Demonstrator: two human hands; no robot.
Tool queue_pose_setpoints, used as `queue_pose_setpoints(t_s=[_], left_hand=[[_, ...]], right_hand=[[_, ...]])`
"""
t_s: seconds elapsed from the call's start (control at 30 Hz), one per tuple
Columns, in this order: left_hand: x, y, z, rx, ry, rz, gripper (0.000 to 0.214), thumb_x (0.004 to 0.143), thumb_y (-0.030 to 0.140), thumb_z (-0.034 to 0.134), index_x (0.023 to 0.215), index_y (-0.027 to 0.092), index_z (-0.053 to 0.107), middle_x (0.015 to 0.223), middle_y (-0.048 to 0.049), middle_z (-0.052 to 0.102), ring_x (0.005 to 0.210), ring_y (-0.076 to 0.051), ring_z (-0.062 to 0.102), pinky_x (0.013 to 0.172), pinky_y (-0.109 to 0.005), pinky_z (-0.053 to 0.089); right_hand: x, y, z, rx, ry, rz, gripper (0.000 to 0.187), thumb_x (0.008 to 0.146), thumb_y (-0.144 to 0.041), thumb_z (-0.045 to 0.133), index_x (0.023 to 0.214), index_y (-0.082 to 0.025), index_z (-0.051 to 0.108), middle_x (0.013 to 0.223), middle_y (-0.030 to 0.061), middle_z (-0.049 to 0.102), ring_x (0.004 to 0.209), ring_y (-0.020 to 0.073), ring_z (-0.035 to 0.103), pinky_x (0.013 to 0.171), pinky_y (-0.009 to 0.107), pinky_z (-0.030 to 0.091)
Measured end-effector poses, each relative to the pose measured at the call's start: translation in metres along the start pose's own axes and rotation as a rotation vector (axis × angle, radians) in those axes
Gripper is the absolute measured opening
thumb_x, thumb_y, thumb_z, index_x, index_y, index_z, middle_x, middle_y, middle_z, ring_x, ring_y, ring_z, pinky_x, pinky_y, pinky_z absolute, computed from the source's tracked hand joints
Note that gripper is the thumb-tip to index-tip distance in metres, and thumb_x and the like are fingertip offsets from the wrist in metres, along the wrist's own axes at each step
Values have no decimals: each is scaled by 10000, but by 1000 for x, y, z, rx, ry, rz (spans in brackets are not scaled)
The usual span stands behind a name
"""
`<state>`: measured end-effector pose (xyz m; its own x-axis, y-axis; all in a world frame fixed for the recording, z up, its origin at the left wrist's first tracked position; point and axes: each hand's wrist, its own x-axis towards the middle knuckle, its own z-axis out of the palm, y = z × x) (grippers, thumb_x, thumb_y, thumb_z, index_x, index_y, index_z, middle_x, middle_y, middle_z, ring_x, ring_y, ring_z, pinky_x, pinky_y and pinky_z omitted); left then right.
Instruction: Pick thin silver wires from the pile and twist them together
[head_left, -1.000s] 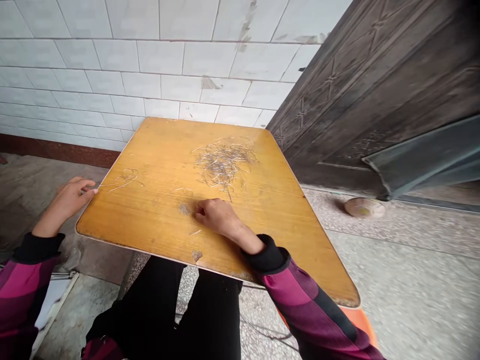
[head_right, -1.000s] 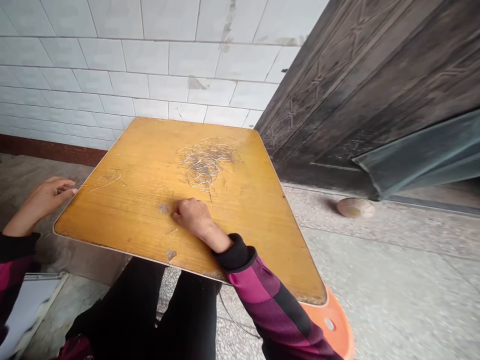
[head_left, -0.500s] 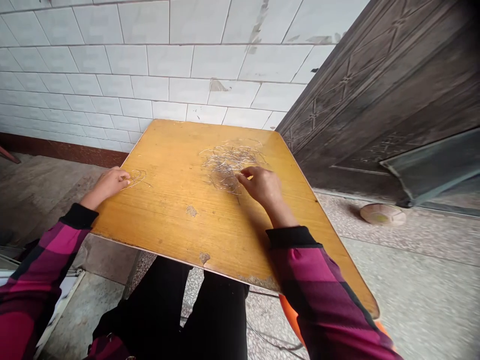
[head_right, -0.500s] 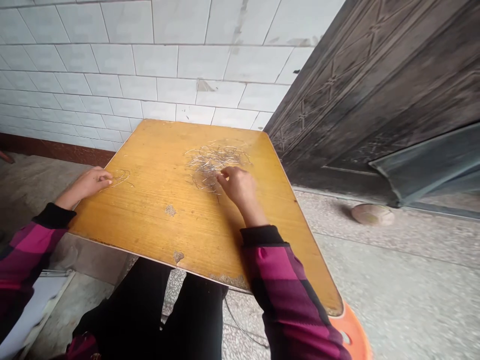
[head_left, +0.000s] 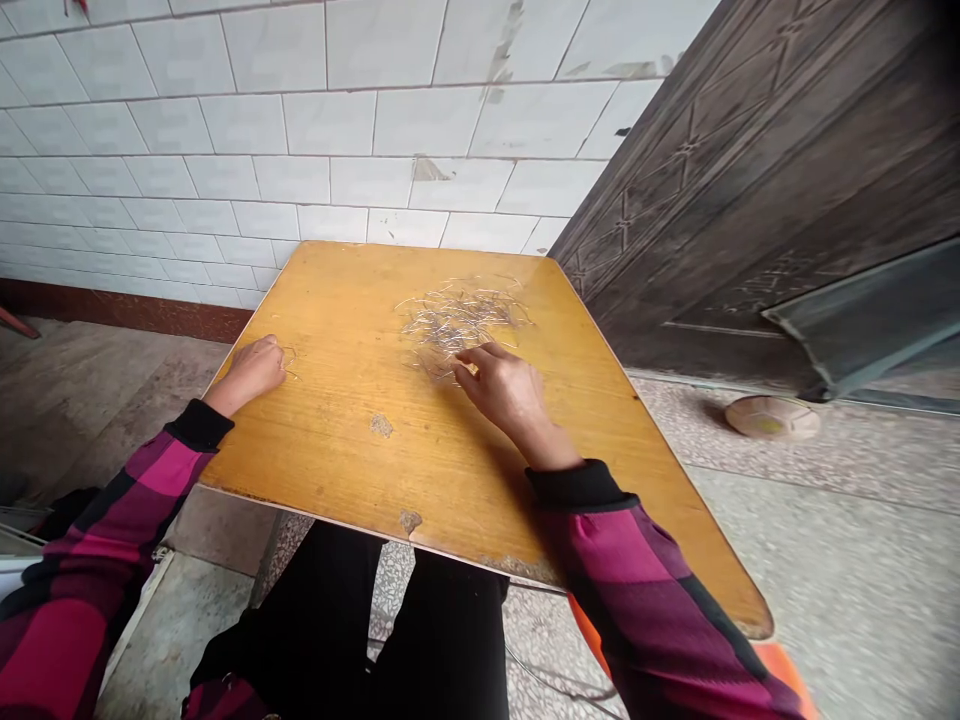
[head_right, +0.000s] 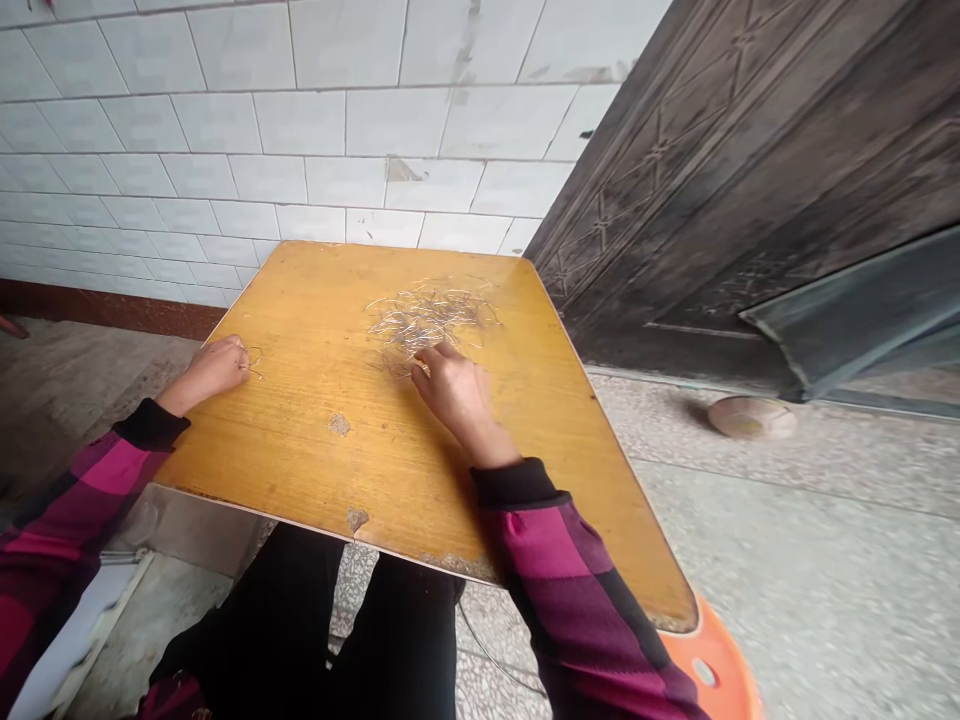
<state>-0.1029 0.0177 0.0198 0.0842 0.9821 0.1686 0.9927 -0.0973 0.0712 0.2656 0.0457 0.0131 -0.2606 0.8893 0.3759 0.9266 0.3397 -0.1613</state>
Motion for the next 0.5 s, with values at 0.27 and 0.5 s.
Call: queue_pose_setpoints(t_s=[0.27, 0.5], left_hand=[[2, 40, -18, -703, 64, 264, 113, 734, 239, 567, 644, 186, 611, 889, -61, 676, 814, -165, 635, 717, -280, 497], [9, 92, -11, -1011, -192, 240, 110, 685, 247, 650, 676, 138, 646, 870, -103, 729, 757, -177, 684, 691, -299, 532]], right_hand=[[-7, -11, -3, 121, 45, -43, 278, 931, -294, 498, 1054, -155, 705, 1065, 115, 693, 723, 189, 642, 612, 290, 400], [-16, -24, 14, 430, 86, -260, 238, 923, -234, 508, 1078, -140, 662, 1092, 124, 653, 653, 131, 604, 663, 287, 501]])
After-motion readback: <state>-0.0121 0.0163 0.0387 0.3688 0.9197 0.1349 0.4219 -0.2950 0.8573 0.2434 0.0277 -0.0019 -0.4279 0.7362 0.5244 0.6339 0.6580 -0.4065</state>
